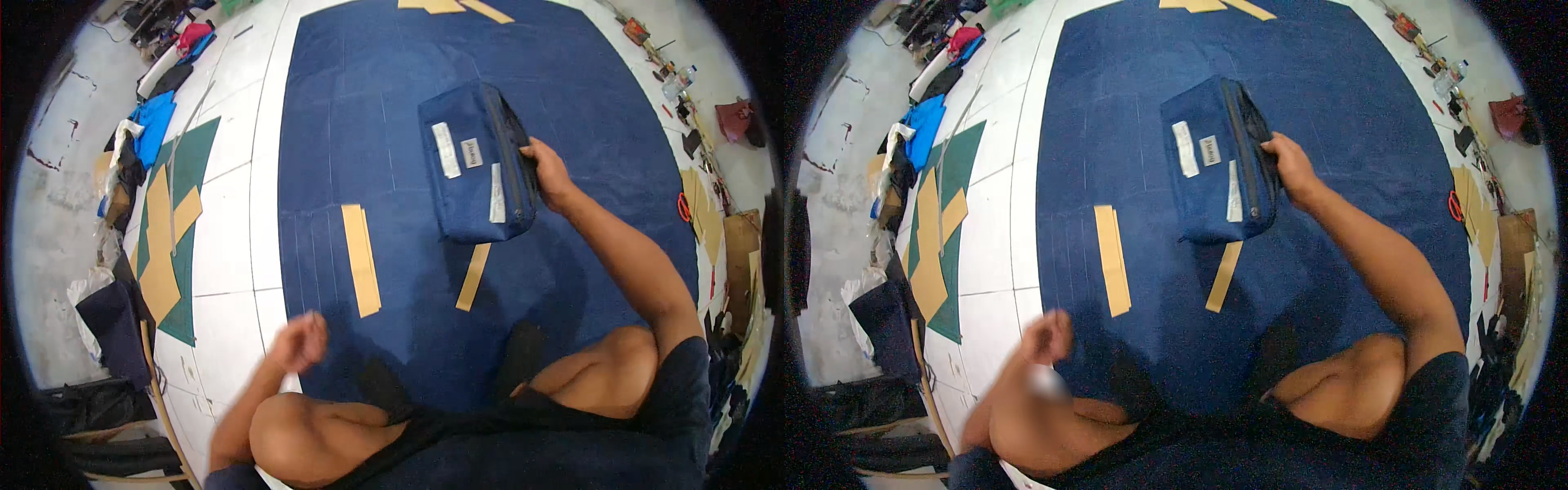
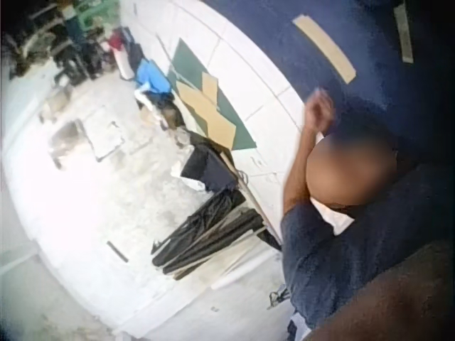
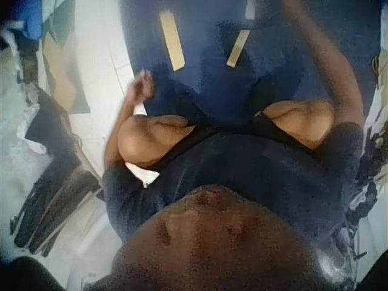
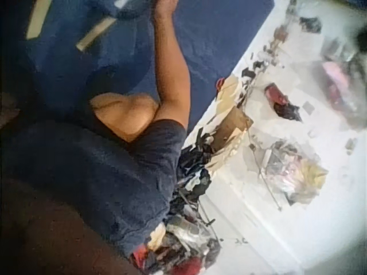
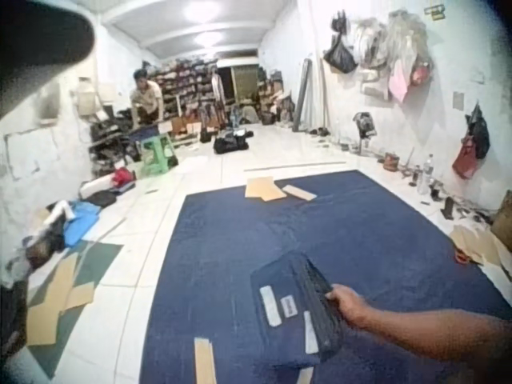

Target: The person places cardboard templates onto a blue fabric sheet and traces their outlines with a marking tool.

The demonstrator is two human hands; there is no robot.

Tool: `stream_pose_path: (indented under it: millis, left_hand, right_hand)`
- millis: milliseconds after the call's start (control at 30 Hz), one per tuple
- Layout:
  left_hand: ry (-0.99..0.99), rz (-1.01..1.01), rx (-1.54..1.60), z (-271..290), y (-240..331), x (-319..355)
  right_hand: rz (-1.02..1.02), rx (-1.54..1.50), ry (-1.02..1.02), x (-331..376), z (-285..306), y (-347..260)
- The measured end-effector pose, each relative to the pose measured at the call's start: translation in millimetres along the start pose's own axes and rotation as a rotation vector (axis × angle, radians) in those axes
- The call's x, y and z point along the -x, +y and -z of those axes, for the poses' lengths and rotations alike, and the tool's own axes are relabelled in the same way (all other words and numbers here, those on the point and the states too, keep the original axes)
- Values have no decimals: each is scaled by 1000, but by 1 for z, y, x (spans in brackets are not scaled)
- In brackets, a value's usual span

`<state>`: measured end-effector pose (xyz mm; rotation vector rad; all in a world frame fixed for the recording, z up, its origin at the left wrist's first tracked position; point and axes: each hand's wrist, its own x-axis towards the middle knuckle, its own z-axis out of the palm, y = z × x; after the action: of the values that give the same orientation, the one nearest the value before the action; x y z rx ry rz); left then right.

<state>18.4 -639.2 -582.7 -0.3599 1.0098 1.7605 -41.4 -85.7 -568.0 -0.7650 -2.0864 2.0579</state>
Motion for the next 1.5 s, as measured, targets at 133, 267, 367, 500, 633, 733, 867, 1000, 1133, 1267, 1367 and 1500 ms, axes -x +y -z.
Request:
stream_pose_path:
  millis: [133, 267, 367, 500, 633, 733, 867, 1000, 1133, 1267, 1367, 1500]
  left_hand:
    - [-110, 87, 755, -1, -140, 22]
    - [-327, 84, 1008, 5, -177, 15]
    - [-281, 278, 787, 18, -185, -4]
    - [470, 76, -537, 1, -151, -22]
    - [909, -412, -711, -12, 5, 35]
    - [831, -953, -1142, -117, 113, 90]
    - [740, -1028, -1725, -234, 139, 103]
    - [776, -814, -2078, -235, 117, 76]
    - [883, -820, -2179, -202, 129, 82]
    - [884, -755, -2126, -169, 157, 80]
    - [1094, -759, -1864, -126, 176, 110]
    - [1227, -922, -1218, -103, 177, 97]
  right_hand:
    - [24, -114, -70, -31, -17, 13]
    - [-129, -345, -186, -2, -46, -31]
    - [-145, -401, -250, 1, -51, -38]
    - [-115, -415, -361, -3, -59, -38]
    - [-149, -359, -514, 7, -84, -61]
    - [-74, -249, -587, 4, -118, -74]
    - [393, 6, -874, 27, -167, -105]
    - [695, 219, -1105, 59, -233, -122]
    - [744, 373, -1113, 90, -261, -127]
    - [806, 89, -808, 64, -276, -98]
    - [657, 143, -549, 13, -266, -87]
    - [488, 617, -497, -50, -220, -5]
